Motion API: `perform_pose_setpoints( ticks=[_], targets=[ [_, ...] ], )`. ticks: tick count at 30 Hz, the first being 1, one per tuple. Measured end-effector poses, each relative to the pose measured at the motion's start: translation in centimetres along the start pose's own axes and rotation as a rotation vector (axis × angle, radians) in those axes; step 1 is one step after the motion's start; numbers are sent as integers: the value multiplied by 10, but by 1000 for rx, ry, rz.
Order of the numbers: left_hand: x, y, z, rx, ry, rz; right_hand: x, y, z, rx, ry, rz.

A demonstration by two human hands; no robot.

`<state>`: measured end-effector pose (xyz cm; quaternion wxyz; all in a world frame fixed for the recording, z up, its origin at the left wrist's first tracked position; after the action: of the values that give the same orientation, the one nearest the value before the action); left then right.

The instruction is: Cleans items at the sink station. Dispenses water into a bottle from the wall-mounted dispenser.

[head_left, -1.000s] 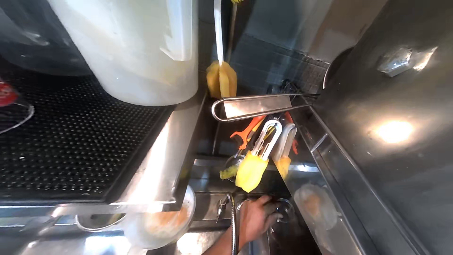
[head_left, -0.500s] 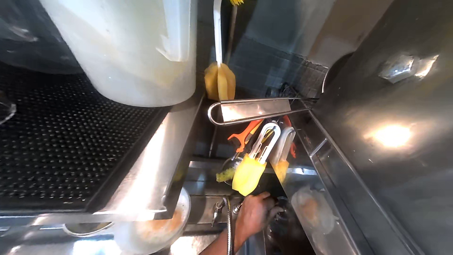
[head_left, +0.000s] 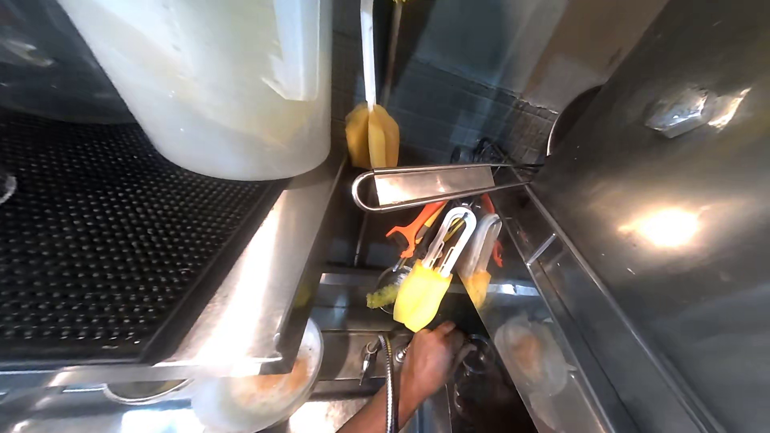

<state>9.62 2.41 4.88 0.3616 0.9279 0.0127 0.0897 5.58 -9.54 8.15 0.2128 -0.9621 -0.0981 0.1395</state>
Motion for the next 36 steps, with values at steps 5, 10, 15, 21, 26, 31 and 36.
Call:
perform_pose_setpoints(
  ticks=[5,10,15,21,26,31,36],
  targets=[
    [5,0,-2,52,82,-7,6,-9,-5,161,102,-95],
    [9,4,-5,43,75,-72,16,-15,-6,208,118,-104],
    [12,0,-3,18,115,-106,22,-12,-4,85,40,-44],
    [4,-25,26,22,352,110,20,1,5,149,-8,45],
    [-11,-27,28,-36,304,132,10,3,0,295,108,18],
    [-29,-37,28,-151,361,239,1,-10,-7,386,219,-103],
    [-59,-50,30,-247,458,371,-3,-13,-5,322,162,-94]
  ],
)
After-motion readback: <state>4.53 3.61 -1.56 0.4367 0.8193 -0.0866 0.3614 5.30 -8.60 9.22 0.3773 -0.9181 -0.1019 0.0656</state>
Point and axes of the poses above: each hand's wrist, its own x-axis towards the middle knuckle, its own z-axis out of the palm, y = z × x, the point moved 9 cm from there along x, towards the middle knuckle, and after that the axes turned 7 degrees about -z, right-handed, at the moved point
